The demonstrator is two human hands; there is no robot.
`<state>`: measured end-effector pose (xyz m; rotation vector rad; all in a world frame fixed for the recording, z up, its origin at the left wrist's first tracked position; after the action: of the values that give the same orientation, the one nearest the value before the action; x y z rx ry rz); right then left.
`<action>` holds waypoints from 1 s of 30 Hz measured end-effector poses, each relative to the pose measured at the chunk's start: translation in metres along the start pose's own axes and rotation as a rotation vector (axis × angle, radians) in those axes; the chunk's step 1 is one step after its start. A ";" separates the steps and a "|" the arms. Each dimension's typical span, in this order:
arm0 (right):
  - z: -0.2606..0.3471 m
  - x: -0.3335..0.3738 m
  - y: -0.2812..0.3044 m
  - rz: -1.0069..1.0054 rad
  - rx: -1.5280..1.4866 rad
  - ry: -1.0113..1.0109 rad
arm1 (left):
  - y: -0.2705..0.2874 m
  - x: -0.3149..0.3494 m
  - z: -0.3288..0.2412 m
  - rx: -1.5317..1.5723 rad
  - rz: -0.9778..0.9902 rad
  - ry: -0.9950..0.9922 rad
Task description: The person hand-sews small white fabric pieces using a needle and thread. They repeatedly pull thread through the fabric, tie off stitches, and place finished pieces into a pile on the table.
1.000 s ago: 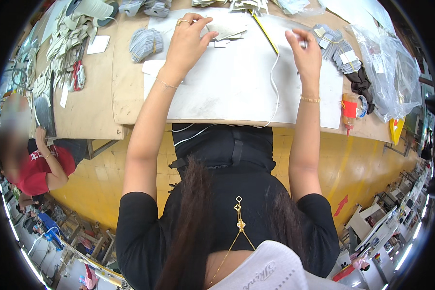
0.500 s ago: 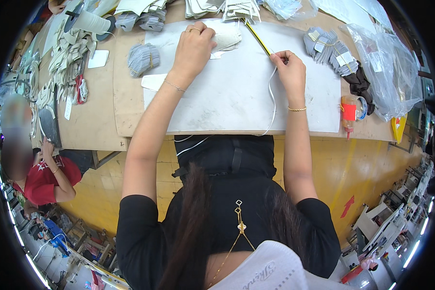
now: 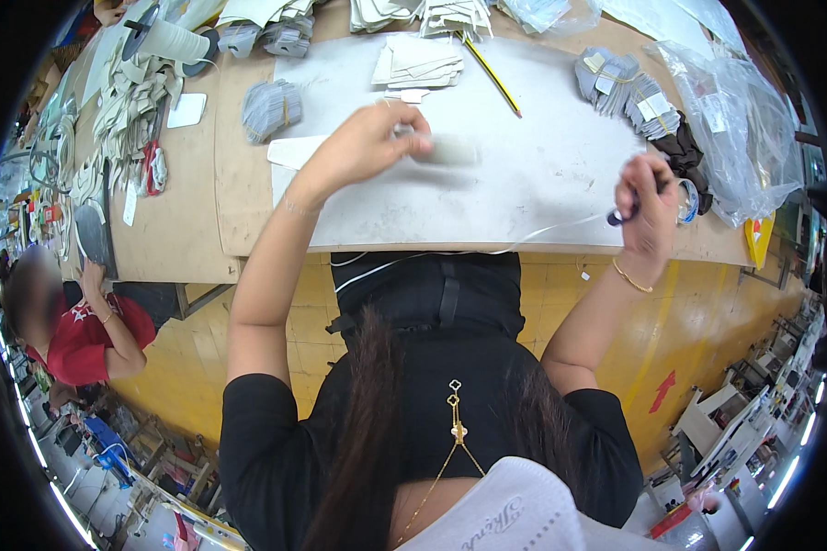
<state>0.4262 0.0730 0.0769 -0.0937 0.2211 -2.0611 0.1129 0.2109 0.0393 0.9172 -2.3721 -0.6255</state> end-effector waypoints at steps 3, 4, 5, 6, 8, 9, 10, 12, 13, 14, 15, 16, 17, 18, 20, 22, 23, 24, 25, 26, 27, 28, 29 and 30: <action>0.026 0.019 -0.039 0.367 -0.189 0.094 | -0.043 0.028 0.004 0.045 0.182 0.122; 0.007 0.022 -0.044 0.353 0.021 -0.065 | -0.046 0.034 0.003 -0.161 0.071 0.097; -0.011 0.029 -0.055 0.377 0.179 -0.178 | -0.038 0.042 -0.004 -0.224 -0.141 0.030; -0.031 0.036 -0.073 0.428 0.281 -0.261 | -0.031 0.054 -0.011 -0.299 -0.357 -0.045; -0.067 0.046 -0.113 0.508 0.415 -0.352 | -0.031 0.076 -0.004 -0.324 -0.550 -0.062; -0.076 0.050 -0.138 0.572 0.395 -0.304 | -0.036 0.084 -0.005 -0.337 -0.578 -0.132; -0.092 0.053 -0.147 0.563 0.477 -0.365 | -0.042 0.091 -0.004 -0.353 -0.586 -0.172; -0.113 0.054 -0.167 0.598 0.560 -0.391 | -0.052 0.102 -0.001 -0.412 -0.597 -0.209; -0.118 0.054 -0.178 0.635 0.562 -0.372 | -0.055 0.105 0.001 -0.442 -0.610 -0.203; -0.123 0.054 -0.183 0.658 0.599 -0.375 | -0.058 0.107 0.002 -0.467 -0.631 -0.208; -0.128 0.054 -0.187 0.680 0.638 -0.378 | -0.060 0.109 0.002 -0.490 -0.651 -0.215; -0.130 0.054 -0.191 0.698 0.667 -0.361 | -0.062 0.110 0.003 -0.503 -0.665 -0.208; -0.131 0.053 -0.196 0.717 0.696 -0.342 | -0.063 0.111 0.003 -0.501 -0.676 -0.208; -0.132 0.052 -0.199 0.737 0.727 -0.322 | -0.064 0.111 0.003 -0.500 -0.687 -0.209; -0.136 0.050 -0.202 0.756 0.753 -0.349 | -0.064 0.112 0.004 -0.492 -0.696 -0.210; -0.138 0.049 -0.203 0.776 0.786 -0.367 | -0.063 0.112 0.006 -0.469 -0.697 -0.209; -0.138 0.048 -0.204 0.786 0.802 -0.373 | -0.063 0.112 0.006 -0.468 -0.695 -0.210; -0.139 0.048 -0.204 0.797 0.817 -0.379 | -0.063 0.111 0.006 -0.463 -0.693 -0.210; -0.138 0.047 -0.206 0.798 0.822 -0.368 | -0.063 0.111 0.006 -0.460 -0.691 -0.210; -0.137 0.047 -0.207 0.800 0.825 -0.357 | -0.064 0.112 0.006 -0.461 -0.690 -0.210; -0.137 0.046 -0.209 0.801 0.829 -0.345 | -0.064 0.112 0.006 -0.462 -0.689 -0.210; -0.137 0.045 -0.209 0.801 0.833 -0.346 | -0.064 0.112 0.006 -0.465 -0.687 -0.211; -0.137 0.045 -0.210 0.800 0.837 -0.346 | -0.064 0.112 0.007 -0.463 -0.687 -0.211; -0.137 0.045 -0.210 0.802 0.842 -0.347 | -0.064 0.112 0.007 -0.461 -0.686 -0.211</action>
<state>0.2017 0.1480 -0.0176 0.1398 -0.7181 -1.1734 0.0677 0.0902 0.0297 1.4921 -1.8992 -1.5165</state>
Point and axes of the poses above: each hand's wrist, its own x-axis away from the middle knuckle, its own y-axis out of the back of the hand, z = x × y, the point moved 10 cm from there along -x, towards the middle knuckle, and after that the axes turned 7 degrees about y, right-handed, at the moved point
